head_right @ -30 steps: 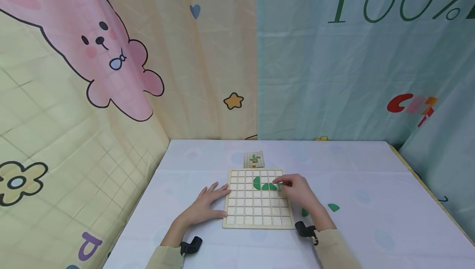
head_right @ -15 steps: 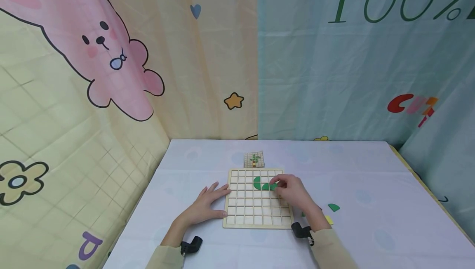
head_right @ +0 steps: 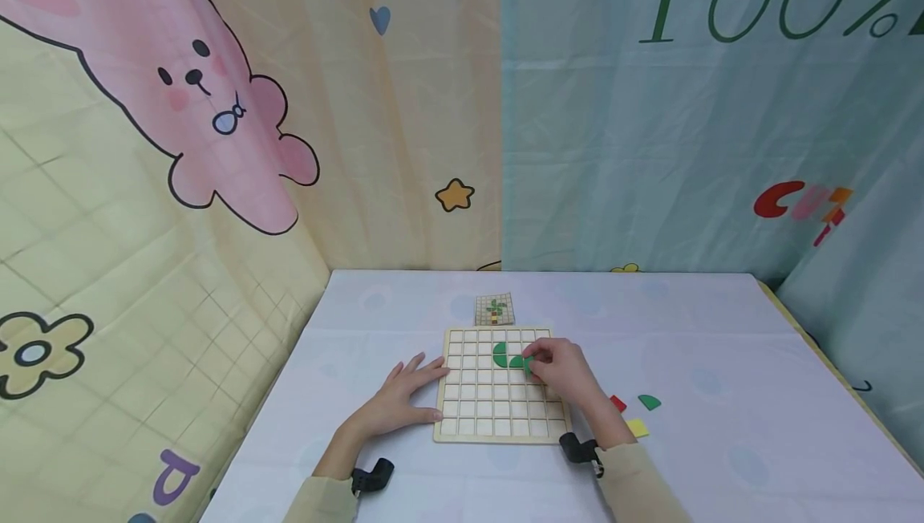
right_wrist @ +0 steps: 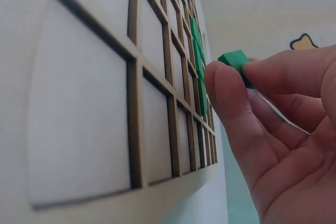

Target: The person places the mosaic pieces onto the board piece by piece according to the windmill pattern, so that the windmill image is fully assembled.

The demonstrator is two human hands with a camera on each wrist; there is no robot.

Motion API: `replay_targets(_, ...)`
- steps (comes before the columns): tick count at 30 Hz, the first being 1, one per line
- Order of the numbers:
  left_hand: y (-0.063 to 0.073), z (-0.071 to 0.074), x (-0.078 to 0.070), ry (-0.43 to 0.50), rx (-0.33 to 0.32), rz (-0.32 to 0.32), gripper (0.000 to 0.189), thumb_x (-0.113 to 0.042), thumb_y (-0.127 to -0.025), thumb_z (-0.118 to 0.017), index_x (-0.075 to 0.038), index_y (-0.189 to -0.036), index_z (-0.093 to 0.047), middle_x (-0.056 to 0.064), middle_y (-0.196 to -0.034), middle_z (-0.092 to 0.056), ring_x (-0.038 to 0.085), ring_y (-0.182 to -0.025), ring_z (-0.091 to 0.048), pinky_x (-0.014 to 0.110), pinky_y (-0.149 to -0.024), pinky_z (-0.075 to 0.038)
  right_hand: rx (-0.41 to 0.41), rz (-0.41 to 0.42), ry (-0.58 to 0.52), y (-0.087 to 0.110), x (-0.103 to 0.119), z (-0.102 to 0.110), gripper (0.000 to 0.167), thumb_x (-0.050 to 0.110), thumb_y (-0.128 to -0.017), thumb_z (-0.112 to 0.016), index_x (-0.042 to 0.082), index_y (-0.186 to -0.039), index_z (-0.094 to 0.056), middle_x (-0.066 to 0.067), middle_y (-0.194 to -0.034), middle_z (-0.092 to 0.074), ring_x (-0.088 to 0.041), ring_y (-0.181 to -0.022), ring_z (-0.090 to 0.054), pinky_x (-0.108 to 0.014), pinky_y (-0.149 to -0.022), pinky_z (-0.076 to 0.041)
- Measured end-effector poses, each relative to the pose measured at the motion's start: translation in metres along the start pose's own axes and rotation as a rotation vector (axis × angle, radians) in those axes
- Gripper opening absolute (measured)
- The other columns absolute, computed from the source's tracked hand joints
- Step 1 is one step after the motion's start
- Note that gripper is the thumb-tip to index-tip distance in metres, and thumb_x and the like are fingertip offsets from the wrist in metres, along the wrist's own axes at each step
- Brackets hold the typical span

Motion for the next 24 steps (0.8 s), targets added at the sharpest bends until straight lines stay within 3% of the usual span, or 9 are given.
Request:
replay_targets(14, -0.001, -0.002, 0.002, -0.013, 0.001, 0.006, 0.08, -0.063, -0.081, -0.073, -0.028, -0.15, -0.05, -0.008, -0.161, -0.033, 0.03, -0.154, -0.01, 0.056, -0.121, -0.001, -0.01, 0.035, -0.038, 0.0, 0.009, -0.013, 0.011, -0.001, -0.089, -0.073, 0.007, -0.097, -0.073, -0.006, -0.087, -0.067, -0.02, -0.076, -0.066, -0.032, -0.064, -0.06)
replay_targets(24, -0.001, -0.001, 0.002, -0.017, 0.0, 0.005, 0.08, -0.063, -0.081, -0.073, -0.028, -0.149, -0.05, -0.007, -0.161, -0.034, 0.03, -0.154, -0.01, 0.058, -0.121, -0.001, -0.054, 0.039, 0.049, -0.001, 0.012, -0.025, 0.014, 0.002, -0.087, -0.07, 0.011, -0.096, -0.075, 0.001, -0.083, -0.067, -0.015, -0.075, -0.062, -0.031, -0.062, -0.054)
Point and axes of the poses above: each hand's wrist, its own y-axis away from the middle knuckle, its own z-axis out of the back of the hand, x = y × z, the point moved 2 cm from there along -y, towards the middle knuckle
